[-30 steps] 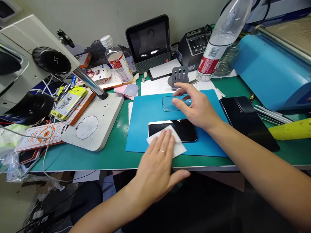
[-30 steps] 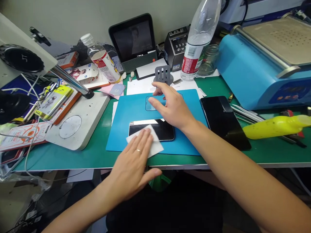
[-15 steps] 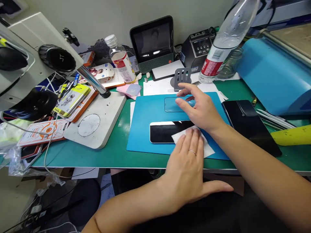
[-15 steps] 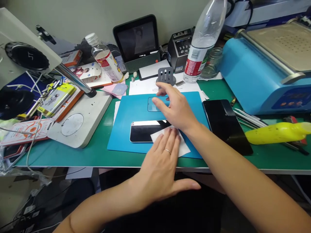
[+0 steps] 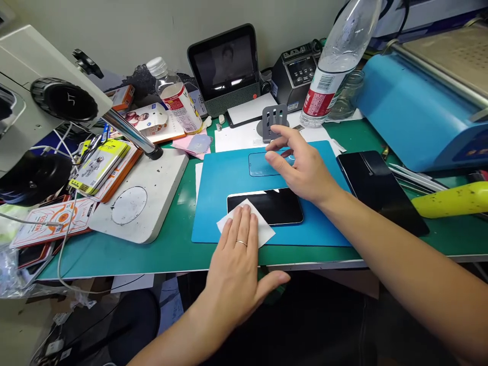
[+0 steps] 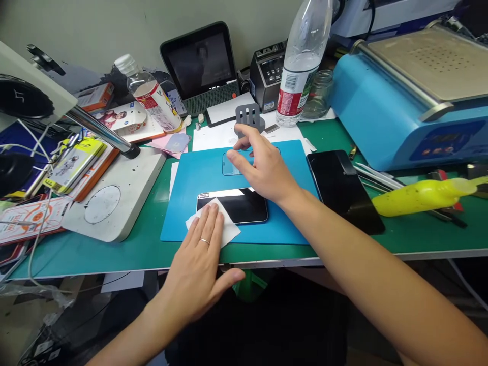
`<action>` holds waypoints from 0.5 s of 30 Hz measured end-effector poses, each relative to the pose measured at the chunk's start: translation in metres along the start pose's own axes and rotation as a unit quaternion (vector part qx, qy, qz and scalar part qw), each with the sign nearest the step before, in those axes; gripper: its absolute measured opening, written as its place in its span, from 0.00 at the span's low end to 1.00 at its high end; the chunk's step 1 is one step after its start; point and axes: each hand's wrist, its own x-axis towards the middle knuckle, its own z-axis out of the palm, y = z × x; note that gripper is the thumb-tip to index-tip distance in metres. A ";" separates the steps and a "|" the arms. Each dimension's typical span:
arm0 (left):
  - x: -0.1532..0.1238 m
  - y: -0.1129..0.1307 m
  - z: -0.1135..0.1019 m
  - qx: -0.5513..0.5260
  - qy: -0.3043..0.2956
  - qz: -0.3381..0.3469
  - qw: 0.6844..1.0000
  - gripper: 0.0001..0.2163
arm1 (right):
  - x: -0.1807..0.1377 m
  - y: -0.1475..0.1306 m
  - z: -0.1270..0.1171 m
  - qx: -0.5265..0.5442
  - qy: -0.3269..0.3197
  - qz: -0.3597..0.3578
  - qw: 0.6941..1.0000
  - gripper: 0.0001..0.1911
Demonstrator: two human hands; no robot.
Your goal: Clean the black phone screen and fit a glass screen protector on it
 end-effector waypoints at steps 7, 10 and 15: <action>0.044 0.065 0.008 0.015 0.023 0.009 1.000 0.53 | 0.000 0.001 0.000 0.017 0.004 -0.014 1.000 0.27; 0.048 0.065 0.008 0.022 0.034 0.029 0.999 0.51 | 0.000 0.000 0.000 0.015 0.003 -0.007 1.000 0.27; 0.016 0.029 0.003 0.020 0.018 0.045 0.999 0.48 | -0.001 -0.001 -0.001 0.012 -0.001 -0.013 1.000 0.30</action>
